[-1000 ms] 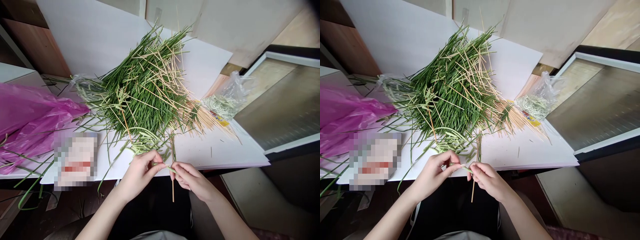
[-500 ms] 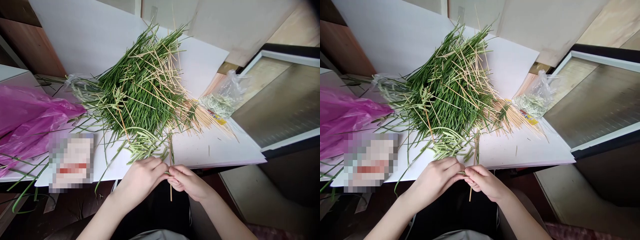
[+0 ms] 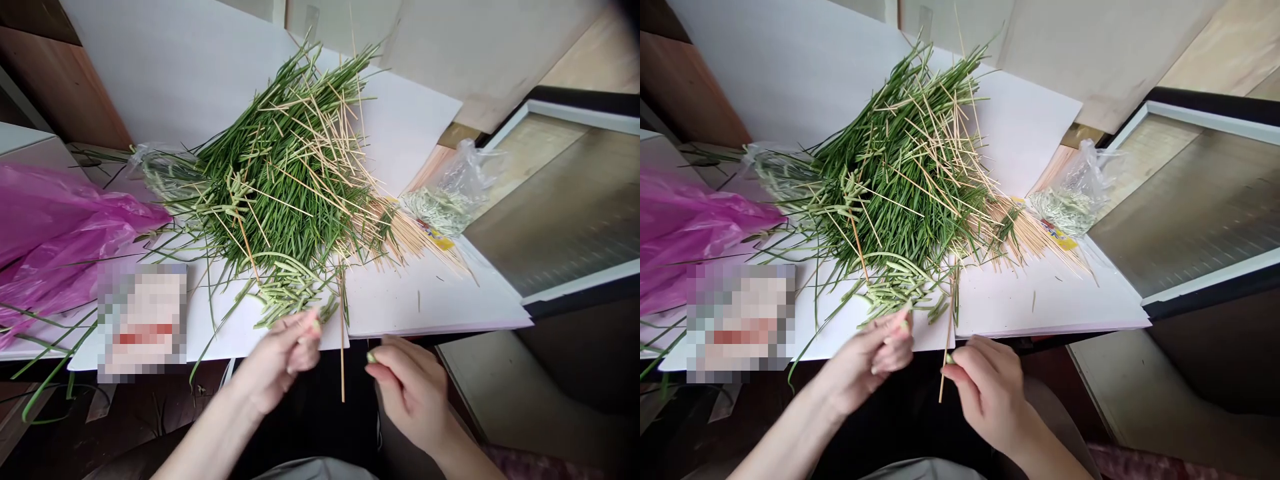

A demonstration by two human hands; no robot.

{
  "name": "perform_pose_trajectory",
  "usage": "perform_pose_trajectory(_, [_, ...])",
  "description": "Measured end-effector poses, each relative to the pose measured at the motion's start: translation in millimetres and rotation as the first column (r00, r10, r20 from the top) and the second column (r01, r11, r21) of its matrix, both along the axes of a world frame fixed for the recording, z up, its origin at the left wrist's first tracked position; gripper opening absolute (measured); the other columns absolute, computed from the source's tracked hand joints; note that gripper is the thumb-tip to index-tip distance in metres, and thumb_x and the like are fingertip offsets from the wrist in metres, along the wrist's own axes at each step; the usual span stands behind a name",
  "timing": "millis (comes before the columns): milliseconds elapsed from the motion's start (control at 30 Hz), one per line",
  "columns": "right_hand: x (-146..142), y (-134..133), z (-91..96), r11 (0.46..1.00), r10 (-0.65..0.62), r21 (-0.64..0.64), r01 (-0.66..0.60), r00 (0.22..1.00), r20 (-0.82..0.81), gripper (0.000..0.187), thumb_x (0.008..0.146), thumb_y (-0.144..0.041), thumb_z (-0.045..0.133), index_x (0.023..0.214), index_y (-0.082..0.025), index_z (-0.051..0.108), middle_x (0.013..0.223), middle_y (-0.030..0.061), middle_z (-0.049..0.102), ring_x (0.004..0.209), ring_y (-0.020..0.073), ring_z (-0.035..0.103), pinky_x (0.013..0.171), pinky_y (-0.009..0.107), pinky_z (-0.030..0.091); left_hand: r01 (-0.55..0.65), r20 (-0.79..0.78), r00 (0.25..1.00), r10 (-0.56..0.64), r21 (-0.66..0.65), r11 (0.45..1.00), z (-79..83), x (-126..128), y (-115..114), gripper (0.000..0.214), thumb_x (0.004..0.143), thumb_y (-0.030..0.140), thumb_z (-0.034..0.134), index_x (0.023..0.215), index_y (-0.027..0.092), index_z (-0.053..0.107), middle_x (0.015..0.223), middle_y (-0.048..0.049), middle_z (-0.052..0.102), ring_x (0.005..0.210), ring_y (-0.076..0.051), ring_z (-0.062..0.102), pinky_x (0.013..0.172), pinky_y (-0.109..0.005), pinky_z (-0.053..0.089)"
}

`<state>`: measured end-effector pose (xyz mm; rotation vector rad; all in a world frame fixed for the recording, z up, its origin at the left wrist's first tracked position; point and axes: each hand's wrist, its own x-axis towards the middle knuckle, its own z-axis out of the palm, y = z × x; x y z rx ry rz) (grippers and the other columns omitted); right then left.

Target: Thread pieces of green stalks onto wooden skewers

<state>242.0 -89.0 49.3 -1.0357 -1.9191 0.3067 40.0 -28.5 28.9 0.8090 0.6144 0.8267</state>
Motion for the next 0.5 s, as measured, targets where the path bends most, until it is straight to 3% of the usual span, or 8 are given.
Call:
perform_pose_trajectory(67, [10,-1,3.3,0.975,-0.078,0.217,0.037,0.979,0.186,0.024,0.096,0.001,0.057,0.089,-0.022,0.058,0.067,-0.0019,0.055,0.059,0.0148,0.042,0.056,0.029,0.033,-0.121,-0.075,0.989,0.124,0.045,0.992,0.6,-11,11,0.057,0.086,0.063,0.072,0.062,0.022,0.043,0.05,0.0113,0.022,0.047,-0.008,0.013,0.046,-0.024,0.015])
perform_pose_trajectory(100, [14,0,3.6,0.978,-0.085,0.208,0.035,0.967,0.24,0.023,0.098,0.0,0.057,0.091,-0.021,0.059,0.068,-0.0011,0.059,0.059,0.015,0.045,0.056,0.029,0.035,-0.167,-0.155,0.97,0.186,0.125,0.978,1.0,-15,16,0.057,0.089,0.064,0.07,0.06,0.021,0.044,0.051,0.0099,0.025,0.048,-0.009,0.017,0.048,-0.024,0.018])
perform_pose_trajectory(200, [17,4,0.1,1.0,-0.022,-0.013,0.028,0.939,0.343,0.023,0.104,-0.011,0.057,0.085,-0.021,0.062,0.068,-0.0001,0.063,0.059,0.0155,0.054,0.058,0.029,0.039,-0.154,-0.426,0.828,0.365,0.451,0.879,-0.8,-18,25,0.055,0.1,0.06,0.054,0.063,0.02,0.054,0.057,0.0046,0.038,0.054,-0.012,0.033,0.055,-0.026,0.031])
perform_pose_trajectory(267, [13,6,-4.7,0.984,0.04,-0.174,0.028,0.927,0.374,0.027,0.106,-0.015,0.052,0.083,-0.021,0.065,0.072,0.0008,0.066,0.063,0.0167,0.059,0.059,0.029,0.04,-0.072,-0.516,0.715,0.472,0.616,0.784,-5.7,-13,25,0.042,0.104,0.05,0.049,0.081,0.02,0.067,0.07,0.0003,0.055,0.067,-0.017,0.051,0.067,-0.028,0.042])
perform_pose_trajectory(333, [8,8,-10.1,0.944,0.101,-0.329,0.021,0.931,0.35,0.028,0.107,-0.014,0.046,0.091,-0.021,0.068,0.082,0.0025,0.07,0.071,0.0183,0.064,0.064,0.03,0.044,-0.013,-0.52,0.657,0.546,0.716,0.697,-12.2,-7,24,0.029,0.104,0.042,0.052,0.115,0.022,0.069,0.101,-0.006,0.067,0.093,-0.024,0.064,0.085,-0.034,0.05])
perform_pose_trajectory(400, [4,9,-15.9,0.89,0.109,-0.454,0.029,0.955,0.275,0.027,0.108,-0.015,0.042,0.108,-0.023,0.068,0.095,0.0038,0.072,0.081,0.0196,0.067,0.072,0.031,0.047,0.028,-0.495,0.63,0.598,0.784,0.621,-17.1,-4,23,0.039,0.103,0.037,0.055,0.139,0.024,0.059,0.129,-0.0113,0.063,0.12,-0.029,0.06,0.103,-0.042,0.048])
perform_pose_trajectory(500, [2,11,-24.7,0.813,0.048,-0.582,0.012,0.995,0.088,0.03,0.109,-0.021,0.04,0.136,-0.027,0.054,0.085,-0.0012,0.062,0.075,0.0183,0.059,0.073,0.031,0.046,0.091,-0.492,0.616,0.615,0.82,0.565,-16.2,-6,22,0.034,0.104,0.035,0.055,0.136,0.025,0.061,0.134,-0.012,0.063,0.128,-0.03,0.056,0.11,-0.047,0.044])
